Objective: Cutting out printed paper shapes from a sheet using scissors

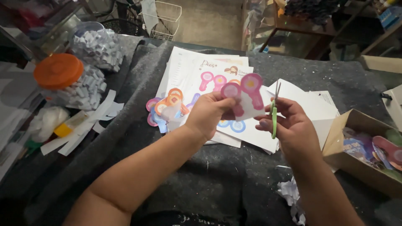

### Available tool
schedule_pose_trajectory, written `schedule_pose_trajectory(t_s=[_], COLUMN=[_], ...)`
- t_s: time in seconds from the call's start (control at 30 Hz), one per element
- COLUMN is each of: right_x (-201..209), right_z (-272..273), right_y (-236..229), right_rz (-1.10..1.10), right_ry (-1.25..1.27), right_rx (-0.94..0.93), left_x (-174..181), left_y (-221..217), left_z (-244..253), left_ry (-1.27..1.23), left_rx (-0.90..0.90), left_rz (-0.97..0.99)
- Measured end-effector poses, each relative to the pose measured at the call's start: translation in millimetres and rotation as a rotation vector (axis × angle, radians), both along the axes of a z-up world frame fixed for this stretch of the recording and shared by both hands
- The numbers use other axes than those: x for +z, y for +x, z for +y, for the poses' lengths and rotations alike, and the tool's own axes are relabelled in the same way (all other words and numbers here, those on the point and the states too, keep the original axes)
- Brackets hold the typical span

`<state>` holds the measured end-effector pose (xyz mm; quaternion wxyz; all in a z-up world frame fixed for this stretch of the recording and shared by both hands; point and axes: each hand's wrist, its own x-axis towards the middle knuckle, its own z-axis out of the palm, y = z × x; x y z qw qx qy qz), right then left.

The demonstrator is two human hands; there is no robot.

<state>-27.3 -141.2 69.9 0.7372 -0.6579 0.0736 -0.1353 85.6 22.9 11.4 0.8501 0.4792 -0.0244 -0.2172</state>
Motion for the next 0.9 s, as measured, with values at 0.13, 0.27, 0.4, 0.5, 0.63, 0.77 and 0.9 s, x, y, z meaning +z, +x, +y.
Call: schedule_pose_trajectory(t_s=[0.13,0.27,0.4,0.5,0.63,0.77,0.9], right_x=[-8,1,-9,42,16,5,23], right_z=[-8,-16,-29,-3,-14,-17,-8], right_y=[4,-1,3,-12,-6,-3,-7], right_rz=[-0.048,-0.088,-0.097,0.163,0.042,-0.066,-0.016], right_ry=[-0.005,-0.137,-0.175,-0.465,-0.286,-0.221,-0.201], right_rx=[-0.022,-0.018,0.052,0.008,-0.069,-0.076,-0.158], left_x=[2,11,36,66,65,55,51], left_y=[-11,-6,-3,-10,-12,-16,-16], left_z=[-3,5,19,30,24,16,9], left_ry=[0.011,0.020,0.249,0.545,0.574,0.553,0.428], left_rx=[-0.073,-0.170,-0.265,-0.387,-0.514,-0.533,-0.370], left_rz=[-0.017,-0.056,-0.244,-0.355,-0.144,-0.121,0.037])
